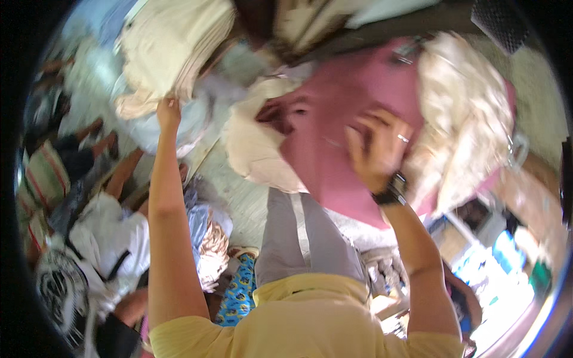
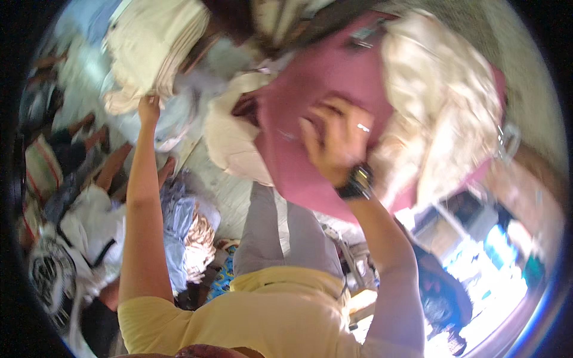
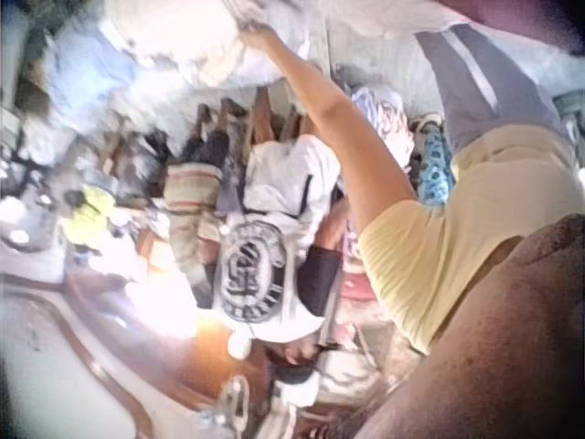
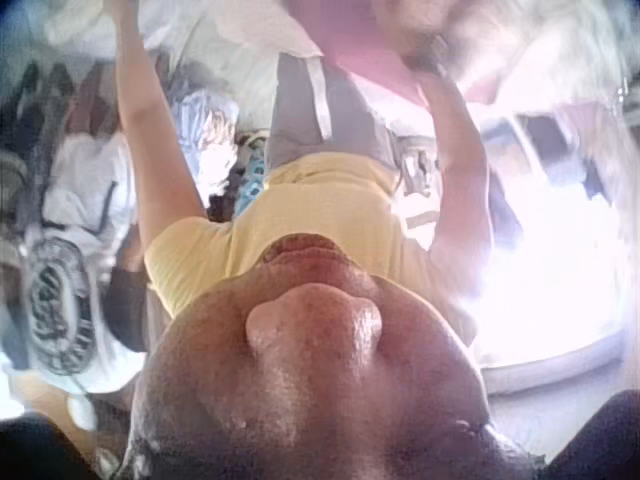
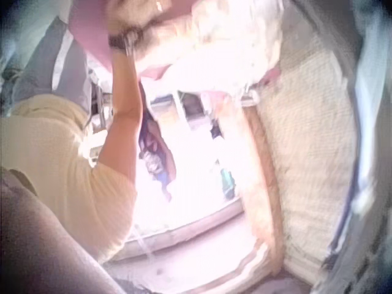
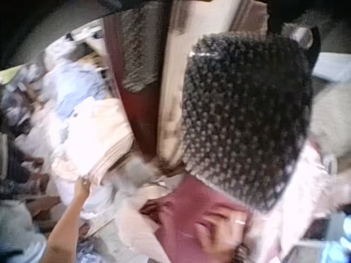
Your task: The person irons a shirt on a board, then picks up another shirt from a pile and prepares to iron it.
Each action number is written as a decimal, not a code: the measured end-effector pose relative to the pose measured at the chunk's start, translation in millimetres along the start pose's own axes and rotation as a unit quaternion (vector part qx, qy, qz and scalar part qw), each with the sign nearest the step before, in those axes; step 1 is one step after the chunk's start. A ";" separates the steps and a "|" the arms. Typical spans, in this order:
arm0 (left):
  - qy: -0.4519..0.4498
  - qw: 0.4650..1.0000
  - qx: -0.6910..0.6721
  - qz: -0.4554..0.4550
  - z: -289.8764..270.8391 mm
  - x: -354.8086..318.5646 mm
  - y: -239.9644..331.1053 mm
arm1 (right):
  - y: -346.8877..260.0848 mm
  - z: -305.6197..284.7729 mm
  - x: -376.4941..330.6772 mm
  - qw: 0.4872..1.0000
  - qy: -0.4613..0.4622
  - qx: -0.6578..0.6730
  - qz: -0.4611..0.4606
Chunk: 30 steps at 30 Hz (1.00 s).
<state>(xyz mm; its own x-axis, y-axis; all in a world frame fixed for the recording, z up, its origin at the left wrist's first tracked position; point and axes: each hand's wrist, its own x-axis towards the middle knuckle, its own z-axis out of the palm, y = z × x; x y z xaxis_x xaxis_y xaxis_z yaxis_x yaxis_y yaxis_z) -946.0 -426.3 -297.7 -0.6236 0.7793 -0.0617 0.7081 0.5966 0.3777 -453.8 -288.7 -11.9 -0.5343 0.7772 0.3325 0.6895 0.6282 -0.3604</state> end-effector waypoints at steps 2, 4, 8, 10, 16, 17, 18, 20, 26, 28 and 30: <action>0.059 0.992 -0.112 -0.026 4.1 -55.2 38.4 | 5.7 -3.8 2.1 1.000 0.000 0.009 -0.019; 0.056 0.983 -0.164 -0.067 -4.8 -114.5 95.7 | 8.0 -10.2 0.5 0.999 0.013 0.028 -0.010; -0.030 0.975 -0.221 0.018 -16.0 -220.8 168.1 | 11.3 -9.6 -4.9 0.999 0.037 0.013 0.008; -0.062 0.960 -0.270 0.029 -47.1 -265.7 217.2 | 11.4 -17.0 -6.1 1.000 -0.004 -0.019 0.023; -0.026 0.950 -0.289 0.114 -120.0 -329.0 295.8 | -17.1 -81.7 -59.2 0.990 0.033 0.134 0.035; -0.015 0.949 -0.294 0.111 -127.1 -337.4 304.2 | -14.1 -102.5 -81.2 0.985 0.053 0.164 0.007; -0.005 0.956 -0.270 0.117 -130.7 -342.4 306.6 | -6.4 -125.9 -103.8 0.977 0.051 0.205 -0.016; 0.058 0.952 -0.272 0.125 -136.3 -355.7 324.2 | 22.0 -164.6 -153.6 0.975 0.007 0.223 -0.005; 0.163 0.928 -0.309 0.130 -129.1 -420.6 447.4 | 182.5 -237.3 -270.4 0.939 0.008 0.277 0.204; 0.138 0.911 -0.312 0.233 -130.1 -438.1 518.4 | 227.1 -258.4 -290.2 0.920 0.013 0.277 0.277; 0.085 0.897 -0.316 0.298 -117.8 -443.3 570.1 | 272.5 -270.4 -310.5 0.926 0.033 0.233 0.294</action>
<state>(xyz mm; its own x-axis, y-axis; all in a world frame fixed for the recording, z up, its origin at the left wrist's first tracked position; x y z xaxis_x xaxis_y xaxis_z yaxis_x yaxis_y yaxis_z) -304.9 -454.3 53.8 -0.2769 0.8507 0.4469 0.6362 -0.1862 0.7487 32.2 -368.8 22.2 -0.0917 0.9958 0.0066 0.5576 0.0568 -0.8281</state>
